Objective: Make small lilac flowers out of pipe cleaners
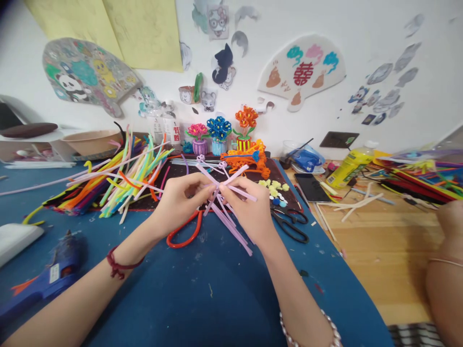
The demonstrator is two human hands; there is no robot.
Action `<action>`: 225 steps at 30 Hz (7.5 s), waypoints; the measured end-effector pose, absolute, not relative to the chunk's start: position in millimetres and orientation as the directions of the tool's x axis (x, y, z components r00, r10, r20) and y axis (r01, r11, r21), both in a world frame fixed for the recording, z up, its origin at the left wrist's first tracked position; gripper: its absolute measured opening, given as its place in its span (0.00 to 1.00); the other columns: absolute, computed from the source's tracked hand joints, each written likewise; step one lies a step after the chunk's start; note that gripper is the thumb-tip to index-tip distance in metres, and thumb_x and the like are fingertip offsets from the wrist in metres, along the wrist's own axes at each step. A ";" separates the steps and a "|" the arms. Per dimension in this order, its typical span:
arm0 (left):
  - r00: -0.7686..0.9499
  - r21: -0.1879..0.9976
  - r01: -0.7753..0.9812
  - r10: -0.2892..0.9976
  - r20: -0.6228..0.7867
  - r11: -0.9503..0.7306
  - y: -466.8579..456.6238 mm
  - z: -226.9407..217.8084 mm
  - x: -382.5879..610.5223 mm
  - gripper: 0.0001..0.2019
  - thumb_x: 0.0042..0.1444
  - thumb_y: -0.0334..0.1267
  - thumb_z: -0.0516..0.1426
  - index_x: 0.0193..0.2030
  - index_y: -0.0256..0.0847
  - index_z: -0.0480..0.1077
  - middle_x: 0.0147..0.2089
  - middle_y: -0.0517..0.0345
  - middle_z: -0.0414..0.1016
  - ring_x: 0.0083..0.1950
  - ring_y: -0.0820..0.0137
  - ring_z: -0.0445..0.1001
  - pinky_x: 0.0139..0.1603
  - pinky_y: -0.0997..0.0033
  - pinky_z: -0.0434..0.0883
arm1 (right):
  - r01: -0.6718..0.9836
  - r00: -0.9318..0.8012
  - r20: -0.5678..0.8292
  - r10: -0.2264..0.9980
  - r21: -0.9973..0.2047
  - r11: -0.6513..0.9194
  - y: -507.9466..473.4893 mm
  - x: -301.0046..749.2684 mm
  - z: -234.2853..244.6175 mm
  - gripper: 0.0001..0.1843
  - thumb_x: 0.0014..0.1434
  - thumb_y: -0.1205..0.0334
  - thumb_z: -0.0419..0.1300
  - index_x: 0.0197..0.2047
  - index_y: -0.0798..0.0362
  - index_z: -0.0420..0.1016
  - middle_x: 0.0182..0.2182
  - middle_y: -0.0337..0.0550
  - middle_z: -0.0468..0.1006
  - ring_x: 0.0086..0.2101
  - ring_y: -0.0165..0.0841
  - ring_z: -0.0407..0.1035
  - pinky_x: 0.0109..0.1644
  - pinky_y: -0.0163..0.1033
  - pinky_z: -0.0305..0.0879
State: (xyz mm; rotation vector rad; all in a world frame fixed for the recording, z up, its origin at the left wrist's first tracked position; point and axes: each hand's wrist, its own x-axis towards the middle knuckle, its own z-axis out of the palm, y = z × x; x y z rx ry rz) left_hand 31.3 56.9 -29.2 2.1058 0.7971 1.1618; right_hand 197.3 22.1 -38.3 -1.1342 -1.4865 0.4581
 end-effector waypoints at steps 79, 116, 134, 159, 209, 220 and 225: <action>0.493 0.966 -0.099 0.832 0.255 -0.238 54.5 -25.3 34.8 0.07 0.51 0.35 0.62 0.27 0.36 0.69 0.27 0.63 0.67 0.30 0.76 0.65 0.35 0.74 0.64 | -0.294 -0.132 0.025 0.991 -0.956 -0.015 27.5 206.1 -42.8 0.12 0.51 0.54 0.70 0.30 0.55 0.83 0.26 0.43 0.81 0.27 0.28 0.74 0.34 0.34 0.71; 0.469 0.994 0.062 0.882 0.053 -0.093 63.3 -28.1 28.7 0.14 0.51 0.44 0.64 0.26 0.33 0.72 0.25 0.59 0.72 0.22 0.80 0.64 0.21 0.79 0.58 | 0.152 0.009 0.357 0.934 -0.924 0.352 29.1 199.7 -45.0 0.10 0.55 0.57 0.66 0.31 0.55 0.76 0.24 0.40 0.78 0.25 0.31 0.72 0.31 0.36 0.70; 0.436 0.597 0.299 0.664 0.608 -0.744 61.6 -40.7 33.1 0.06 0.59 0.30 0.56 0.35 0.35 0.76 0.30 0.55 0.77 0.29 0.73 0.70 0.33 0.73 0.66 | 0.163 0.004 0.334 0.943 -0.930 0.329 31.4 203.9 -47.1 0.10 0.56 0.57 0.64 0.32 0.57 0.76 0.22 0.39 0.76 0.24 0.30 0.72 0.30 0.36 0.71; 0.630 0.166 0.514 0.502 0.592 -0.841 64.4 -29.2 19.6 0.12 0.66 0.36 0.51 0.35 0.37 0.73 0.34 0.53 0.74 0.34 0.69 0.68 0.35 0.71 0.63 | 0.322 0.055 0.405 0.913 -0.872 0.368 31.3 199.5 -51.3 0.13 0.58 0.54 0.62 0.35 0.56 0.77 0.26 0.44 0.79 0.25 0.35 0.75 0.31 0.39 0.72; 0.428 0.792 0.129 0.754 0.499 -0.597 61.0 -29.2 30.3 0.08 0.59 0.38 0.58 0.32 0.36 0.73 0.29 0.57 0.72 0.31 0.73 0.66 0.34 0.74 0.64 | 0.710 -0.101 0.793 0.601 -0.365 0.602 21.9 195.0 -46.8 0.08 0.64 0.65 0.57 0.37 0.52 0.77 0.32 0.45 0.81 0.34 0.35 0.75 0.39 0.38 0.69; 0.492 0.565 0.136 0.550 0.675 -0.814 67.4 -32.9 24.9 0.08 0.59 0.36 0.59 0.30 0.36 0.73 0.29 0.57 0.74 0.30 0.73 0.70 0.34 0.74 0.66 | -0.047 -0.165 0.171 0.971 -0.985 0.165 24.7 206.2 -37.9 0.11 0.52 0.56 0.69 0.28 0.56 0.78 0.21 0.39 0.75 0.22 0.28 0.69 0.25 0.33 0.66; 0.549 0.706 0.170 0.661 0.511 -0.688 67.5 -32.3 25.5 0.10 0.63 0.36 0.55 0.32 0.35 0.73 0.25 0.59 0.72 0.24 0.76 0.67 0.26 0.77 0.63 | -0.096 -0.150 0.106 0.983 -0.991 0.092 27.1 211.8 -36.0 0.11 0.49 0.57 0.71 0.28 0.56 0.79 0.21 0.38 0.75 0.22 0.26 0.69 0.25 0.31 0.65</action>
